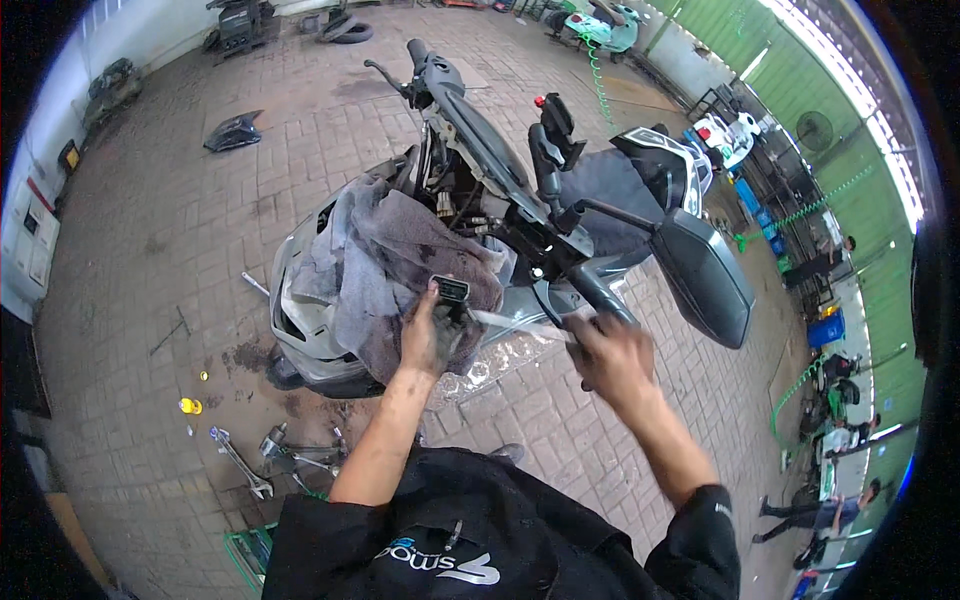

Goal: The person removes plastic casing and components from the front of a scooter using a screwdriver, handles small bolts, and wipes the assembly with a cloth.

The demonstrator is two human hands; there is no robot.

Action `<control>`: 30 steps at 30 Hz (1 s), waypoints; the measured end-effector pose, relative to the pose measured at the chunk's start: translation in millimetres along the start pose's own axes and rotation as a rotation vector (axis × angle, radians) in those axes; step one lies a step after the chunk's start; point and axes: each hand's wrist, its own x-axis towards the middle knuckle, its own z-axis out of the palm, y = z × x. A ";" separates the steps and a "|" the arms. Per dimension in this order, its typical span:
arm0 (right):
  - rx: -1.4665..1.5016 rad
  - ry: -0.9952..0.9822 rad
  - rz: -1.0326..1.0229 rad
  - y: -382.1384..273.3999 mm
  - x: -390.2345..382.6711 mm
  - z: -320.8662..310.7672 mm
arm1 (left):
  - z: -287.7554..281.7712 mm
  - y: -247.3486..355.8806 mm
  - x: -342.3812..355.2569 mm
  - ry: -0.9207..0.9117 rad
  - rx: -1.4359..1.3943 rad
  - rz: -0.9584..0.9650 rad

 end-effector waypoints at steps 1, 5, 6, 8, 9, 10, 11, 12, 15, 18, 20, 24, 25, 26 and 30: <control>-0.071 0.027 -0.026 0.7 21.3 -0.2 | -4.4 -8.0 5.8 0.049 -0.011 -0.003; -0.300 0.061 -0.142 18.0 64.2 9.8 | 4.7 -16.0 -2.3 -0.132 -0.089 0.004; -0.320 0.050 -0.151 22.0 67.7 13.2 | 14.6 -10.9 -10.8 -0.122 -0.138 -0.028; -0.364 0.029 -0.182 23.5 71.9 13.6 | 14.8 -5.2 -18.5 -0.110 -0.187 -0.057; -0.382 0.017 -0.188 22.8 72.7 13.4 | 12.0 -4.3 -18.7 -0.114 -0.182 -0.061; -0.380 0.020 -0.199 21.8 73.8 14.2 | 9.0 -3.8 -18.9 -0.119 -0.175 -0.067; -0.379 0.023 -0.208 21.2 74.5 15.2 | 5.0 -3.3 -19.3 -0.130 -0.165 -0.074; -0.381 0.028 -0.212 21.1 75.5 15.6 | 2.7 -2.2 -18.5 -0.139 -0.167 -0.076; -0.414 -0.026 -0.222 18.7 77.7 14.3 | 2.7 -1.1 -16.2 -0.157 -0.168 -0.083; -0.429 -0.032 -0.240 20.8 78.5 15.5 | 11.9 -0.6 -17.2 -0.153 -0.158 -0.087; -0.432 -0.035 -0.244 21.6 79.4 13.7 | 18.8 1.5 -19.5 -0.158 -0.141 -0.101; -0.402 0.016 -0.250 25.0 80.3 15.0 | 13.3 -8.3 -15.5 -0.156 -0.179 -0.089; -0.391 0.042 -0.254 27.1 80.0 16.1 | 12.0 -10.3 -15.7 -0.155 -0.178 -0.089; -0.368 0.049 -0.252 27.7 78.9 15.7 | 11.1 -12.3 -15.9 -0.154 -0.178 -0.089; -0.240 -0.009 -0.104 15.3 73.6 2.0 | 11.5 -15.2 -18.0 -0.123 -0.161 -0.075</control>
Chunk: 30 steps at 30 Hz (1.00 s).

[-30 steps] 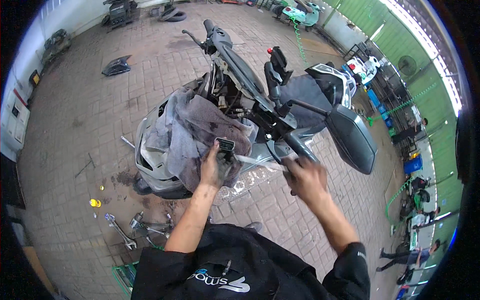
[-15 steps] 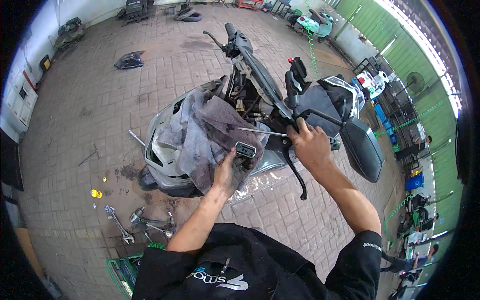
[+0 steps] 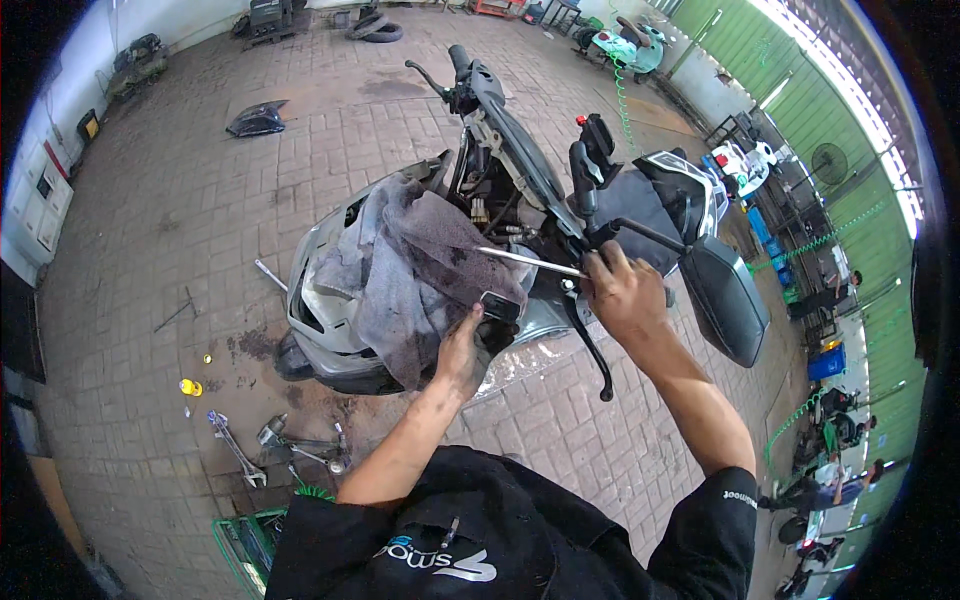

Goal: The person removes plastic casing and components from the front of a scooter using a screwdriver, handles small bolts, and wipes the assembly with a cloth.

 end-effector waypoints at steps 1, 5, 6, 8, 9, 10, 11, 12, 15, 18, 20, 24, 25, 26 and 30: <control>0.045 -0.044 0.066 -5.2 -0.6 -5.5 | 0.0 0.2 -1.5 0.005 0.012 0.004; 0.554 0.151 0.232 -15.4 -12.2 -8.8 | 11.0 2.1 -7.8 0.011 0.093 0.012; 0.752 0.035 0.372 -18.5 -14.8 -12.4 | 12.2 4.0 -10.0 -0.001 0.112 -0.003; 1.141 -0.213 0.649 -28.2 -20.2 -23.9 | 14.1 7.8 -14.8 -0.023 0.151 -0.033; 1.232 -0.229 0.724 -31.3 -24.3 -24.8 | 18.3 9.1 -17.3 -0.031 0.163 -0.030; 1.325 -0.241 0.747 -32.4 -29.3 -23.0 | 22.5 10.5 -20.1 -0.038 0.176 -0.025; 1.418 -0.253 0.768 -33.4 -34.3 -18.8 | 24.8 10.9 -21.9 -0.045 0.188 -0.019; 1.516 -0.268 0.783 -35.1 -37.2 -15.7 | 24.3 10.8 -23.4 -0.073 0.197 0.003; 1.666 -0.337 0.805 -45.7 -38.6 -8.6 | 25.4 9.2 -28.0 -0.138 0.218 0.070; 1.699 -0.343 0.855 -54.6 -44.6 9.7 | 31.7 10.9 -34.9 -0.150 0.249 0.107; 1.678 -0.343 0.875 -60.5 -45.5 16.9 | 29.4 15.1 -39.1 -0.129 0.300 0.102; 1.579 -0.331 0.898 -72.9 -49.7 28.7 | 19.5 14.9 -42.9 -0.109 0.508 0.203; 1.632 -0.335 0.885 -74.2 -50.7 31.7 | 22.8 15.9 -46.5 -0.099 0.640 0.246; 1.631 -0.333 0.886 -75.6 -51.5 34.2 | 24.5 15.9 -48.4 -0.091 0.773 0.288; 1.597 -0.339 0.838 -85.4 -49.5 35.3 | 14.3 14.2 -48.0 -0.011 0.757 0.331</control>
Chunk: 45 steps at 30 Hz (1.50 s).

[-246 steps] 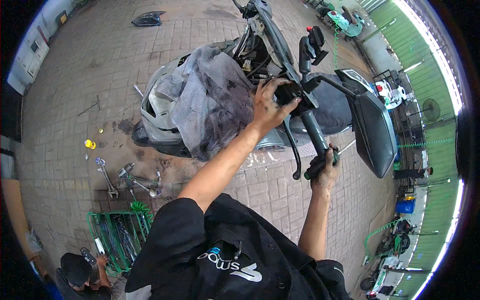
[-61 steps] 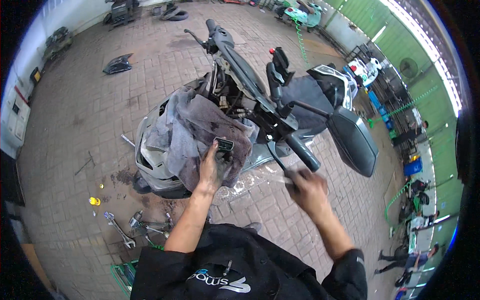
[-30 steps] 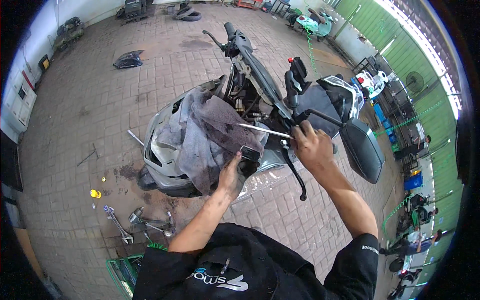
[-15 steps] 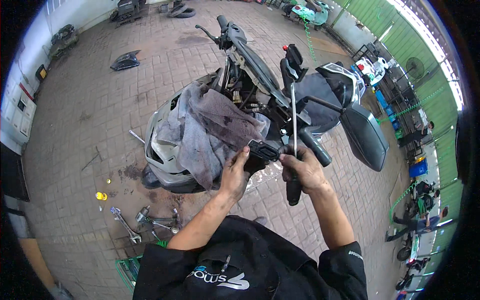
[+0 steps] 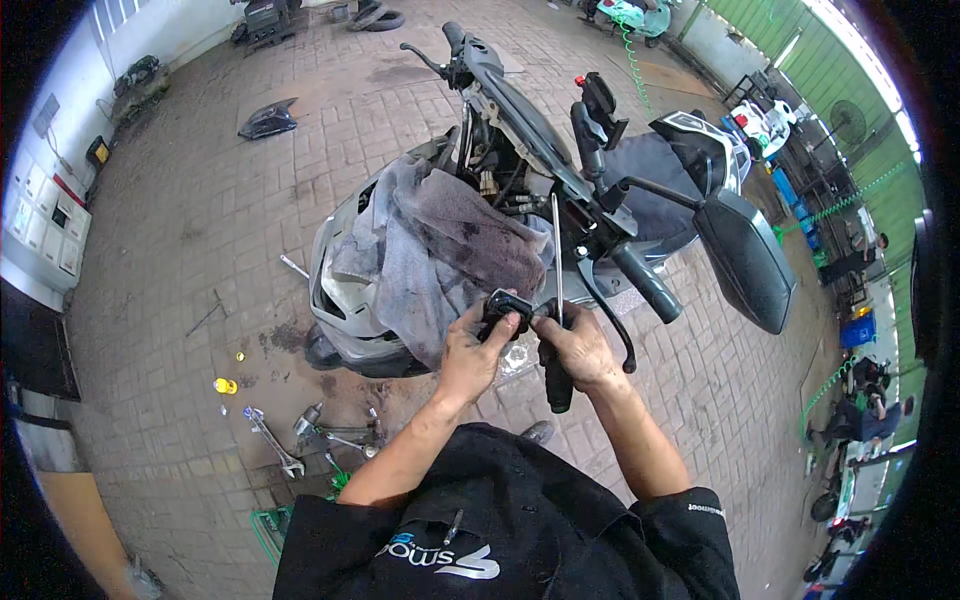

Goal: The person removes plastic casing and components from the front of a scooter using a screwdriver, handles small bolts, and wipes the assembly with a cloth.

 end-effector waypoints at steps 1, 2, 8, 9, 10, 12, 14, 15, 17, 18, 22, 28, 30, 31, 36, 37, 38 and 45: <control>-0.030 0.013 -0.009 -3.2 -2.5 2.9 | -1.1 0.5 -0.9 0.005 0.006 0.002; -0.059 0.026 -0.017 -4.4 -4.1 4.7 | -2.2 2.4 -2.0 0.009 0.012 0.004; -0.219 0.215 -0.371 10.9 -4.4 12.8 | -2.3 2.9 -1.8 0.012 -0.072 -0.049; -0.208 0.189 -0.314 5.1 -6.8 14.3 | -2.6 2.9 -1.9 0.006 -0.075 -0.045; -0.196 0.163 -0.257 -0.7 -9.3 15.5 | -2.3 3.1 -1.9 0.002 -0.099 -0.055; -0.131 0.148 -0.277 3.0 -7.3 16.2 | -2.3 4.5 -2.5 -0.004 -0.146 -0.076; -0.085 0.132 -0.162 -2.8 -11.1 15.8 | -2.9 4.7 -1.7 -0.014 -0.154 -0.088; -0.097 0.134 -0.157 -2.0 -11.0 15.2 | -2.4 6.4 -2.0 -0.012 -0.133 -0.092; -0.072 0.140 -0.198 -0.8 -12.2 15.4 | -1.4 8.9 -1.4 -0.021 -0.119 -0.091; -0.061 0.141 -0.219 -0.2 -13.1 15.5 | -0.9 9.9 -1.2 -0.032 -0.125 -0.086; 0.046 0.165 -0.186 3.1 -14.6 13.6 | -3.2 13.6 2.4 -0.123 -0.062 -0.058; 0.596 -0.017 0.025 -1.6 -22.5 0.6 | -14.4 25.4 17.3 -0.447 0.148 0.137; 0.653 -0.072 0.061 -4.4 -27.3 -1.2 | -15.2 26.3 22.9 -0.556 0.078 0.105; 0.684 -0.093 0.072 -4.6 -29.1 -1.8 | -13.0 25.6 24.5 -0.602 0.023 0.089; 0.773 -0.054 0.118 -3.6 -33.0 2.9 | -6.7 20.1 33.9 -0.684 -0.164 0.044; 0.750 -0.096 0.113 1.1 -31.1 -0.4 | -1.7 22.3 35.8 -0.693 -0.200 0.038; 0.589 -0.008 0.084 6.6 -29.1 -1.8 | -3.8 16.5 39.5 -0.651 -0.198 0.020; -0.193 0.361 -0.462 2.3 -38.5 -11.6 | -4.8 28.7 81.1 -0.395 0.264 0.046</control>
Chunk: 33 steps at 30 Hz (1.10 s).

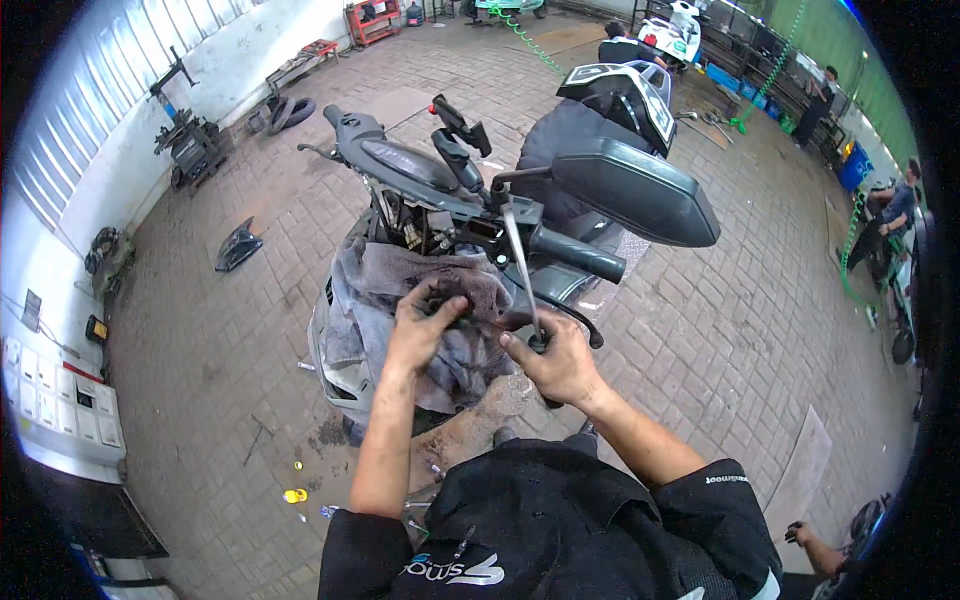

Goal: The person removes plastic casing and components from the front of a scooter using a screwdriver, handles small bolts, and wipes the assembly with a cloth.

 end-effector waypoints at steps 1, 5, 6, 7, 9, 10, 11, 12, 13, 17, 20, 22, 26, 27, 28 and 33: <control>-0.158 0.031 -0.064 0.2 -0.6 -1.2 | -1.3 5.9 7.9 -0.005 0.141 0.004; -0.667 -0.002 -0.210 -16.9 2.2 -11.4 | 2.4 18.4 37.1 -0.031 0.301 0.072; -0.719 -0.025 -0.257 -19.5 6.5 -14.0 | 5.0 24.4 42.4 -0.063 0.261 0.083; -0.775 -0.054 -0.307 -23.3 13.1 -15.3 | 4.3 28.7 47.1 -0.089 0.216 0.094; -0.880 -0.100 -0.351 -31.9 32.4 -15.8 | -6.8 15.7 59.5 -0.055 0.136 0.072; -0.913 -0.071 -0.399 -23.7 43.9 -20.2 | 3.9 18.2 63.8 -0.019 0.022 0.055; -0.947 -0.044 -0.448 -11.1 55.2 -21.5 | 13.8 20.8 67.3 0.017 -0.092 0.035; -0.873 0.004 -0.489 -9.2 73.1 -11.9 | 12.2 19.6 69.5 0.039 -0.084 0.001; -0.926 -0.029 -0.449 -5.4 77.0 -15.0 | 8.5 16.5 72.8 0.062 -0.076 -0.034; -1.147 -0.068 -0.441 -2.7 87.7 -23.6 | 10.7 19.9 79.7 0.097 -0.013 -0.097; -1.187 -0.054 -0.530 -0.7 89.8 -24.9 | 12.0 18.2 82.9 0.123 -0.008 -0.102; -1.164 -0.004 -0.604 6.2 89.1 -22.7 | 14.2 19.1 80.9 0.140 0.006 -0.110; -1.109 -0.018 -0.690 -0.4 90.2 -21.2 | 11.6 10.1 81.1 0.126 -0.073 -0.076; -1.110 -0.012 -0.700 -1.9 91.2 -21.9 | 13.0 9.1 81.7 0.117 -0.090 -0.059; -1.068 0.003 -0.723 0.6 91.8 -22.0 | 17.0 7.2 80.8 0.144 -0.125 0.025; -1.086 0.033 -0.681 2.6 93.0 -24.2 | 17.4 -4.0 75.0 0.188 -0.158 0.116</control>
